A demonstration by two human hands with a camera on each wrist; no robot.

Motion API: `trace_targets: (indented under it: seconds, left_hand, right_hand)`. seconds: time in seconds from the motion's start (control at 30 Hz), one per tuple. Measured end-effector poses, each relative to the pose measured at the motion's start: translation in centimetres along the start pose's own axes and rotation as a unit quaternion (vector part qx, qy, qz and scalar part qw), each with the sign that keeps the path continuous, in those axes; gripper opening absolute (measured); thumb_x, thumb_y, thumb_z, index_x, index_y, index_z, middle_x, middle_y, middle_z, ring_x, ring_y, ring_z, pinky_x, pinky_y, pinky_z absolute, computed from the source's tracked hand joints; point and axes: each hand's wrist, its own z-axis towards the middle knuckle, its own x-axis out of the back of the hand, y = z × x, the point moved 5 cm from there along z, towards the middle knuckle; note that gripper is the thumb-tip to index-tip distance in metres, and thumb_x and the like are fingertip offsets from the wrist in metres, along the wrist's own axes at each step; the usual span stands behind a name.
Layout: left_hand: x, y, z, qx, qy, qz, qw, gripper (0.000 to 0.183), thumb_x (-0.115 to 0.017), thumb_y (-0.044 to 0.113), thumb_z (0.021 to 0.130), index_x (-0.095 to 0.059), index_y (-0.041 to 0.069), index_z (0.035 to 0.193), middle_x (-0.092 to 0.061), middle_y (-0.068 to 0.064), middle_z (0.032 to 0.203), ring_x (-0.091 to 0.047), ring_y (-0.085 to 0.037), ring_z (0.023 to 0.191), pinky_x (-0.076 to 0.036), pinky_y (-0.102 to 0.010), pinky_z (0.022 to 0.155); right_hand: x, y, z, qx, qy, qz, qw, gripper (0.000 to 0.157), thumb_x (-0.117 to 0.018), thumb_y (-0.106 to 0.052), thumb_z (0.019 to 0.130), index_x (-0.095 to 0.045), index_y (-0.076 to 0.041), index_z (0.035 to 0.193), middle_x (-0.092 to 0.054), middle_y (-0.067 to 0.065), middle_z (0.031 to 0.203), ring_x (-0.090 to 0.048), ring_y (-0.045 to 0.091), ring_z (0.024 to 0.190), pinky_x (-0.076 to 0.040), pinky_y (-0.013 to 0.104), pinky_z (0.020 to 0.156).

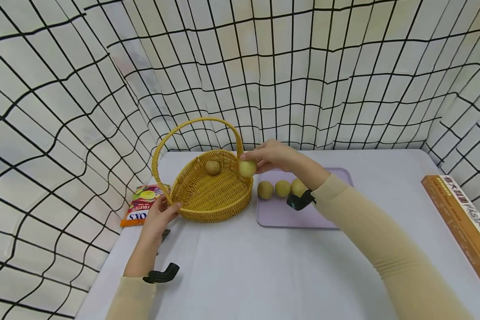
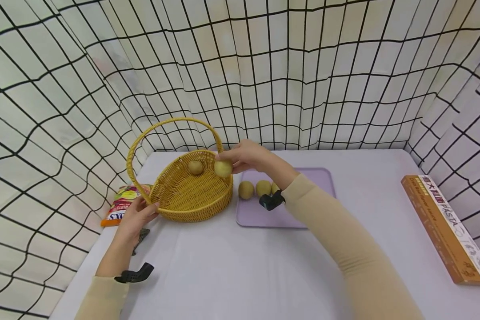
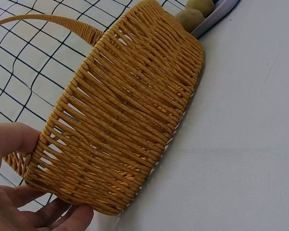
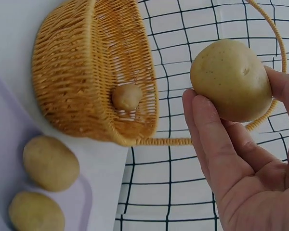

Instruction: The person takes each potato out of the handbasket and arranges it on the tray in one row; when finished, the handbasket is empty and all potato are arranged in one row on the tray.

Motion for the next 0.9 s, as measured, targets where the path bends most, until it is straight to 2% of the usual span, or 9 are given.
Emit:
trace_targets:
  seconds: [0.23,0.5,0.6,0.73,0.8,0.9]
  left_hand:
    - [0.3,-0.1,0.1,0.006,-0.007,0.003,0.9999,0.078,-0.063,0.028,0.104,-0.018,0.019,0.166,-0.03,-0.012,0.166,-0.053,-0.005,0.118,-0.047,-0.028,0.113]
    - [0.3,-0.1,0.3,0.013,-0.005,0.008,0.9999,0.077,-0.062,0.025,0.104,-0.018,0.018,0.166,-0.03,-0.013,0.167,-0.052,-0.01,0.123,-0.045,-0.032,0.115]
    - [0.2,0.1,0.3,0.01,-0.004,0.009,0.9999,0.076,-0.061,0.025,0.104,-0.018,0.018,0.166,-0.03,-0.013,0.167,-0.051,-0.011,0.126,-0.044,-0.032,0.115]
    - [0.0,0.0,0.1,0.009,-0.006,0.007,0.9999,0.077,-0.062,0.027,0.104,-0.017,0.019,0.167,-0.03,-0.012,0.167,-0.051,-0.01,0.125,-0.044,-0.032,0.116]
    - [0.0,0.0,0.1,0.011,-0.005,0.008,0.9999,0.077,-0.062,0.027,0.104,-0.017,0.019,0.167,-0.03,-0.012,0.167,-0.05,-0.011,0.126,-0.043,-0.033,0.117]
    - [-0.1,-0.1,0.2,0.012,-0.005,0.007,0.9999,0.077,-0.061,0.026,0.104,-0.017,0.019,0.167,-0.03,-0.012,0.167,-0.049,-0.013,0.129,-0.042,-0.035,0.118]
  right_hand:
    - [2.0,1.2,-1.6,-0.004,0.007,-0.059,0.998,0.043,-0.078,-0.033,0.092,-0.072,0.0,0.119,-0.073,0.013,0.112,-0.073,0.026,0.105,-0.063,0.033,0.089]
    - [4.1,2.9,-3.0,-0.023,0.019,-0.096,0.995,0.056,-0.079,-0.036,0.091,-0.067,0.002,0.13,-0.069,0.013,0.119,-0.071,0.022,0.1,-0.063,0.032,0.087]
    - [4.8,3.7,-3.4,-0.032,0.022,-0.114,0.993,0.06,-0.079,-0.038,0.09,-0.066,0.002,0.132,-0.069,0.012,0.115,-0.07,0.019,0.093,-0.063,0.031,0.087]
    - [5.7,5.1,-4.2,-0.051,0.026,-0.14,0.988,0.061,-0.079,-0.04,0.09,-0.066,0.002,0.133,-0.068,0.011,0.113,-0.07,0.016,0.088,-0.063,0.031,0.089]
    - [6.2,5.9,-4.5,-0.059,0.029,-0.144,0.987,0.062,-0.079,-0.039,0.09,-0.065,0.004,0.133,-0.067,0.011,0.115,-0.07,0.016,0.09,-0.063,0.032,0.09]
    - [7.2,7.3,-4.7,-0.065,0.029,-0.14,0.988,0.062,-0.078,-0.037,0.09,-0.064,0.006,0.132,-0.068,0.009,0.109,-0.069,0.015,0.09,-0.063,0.033,0.09]
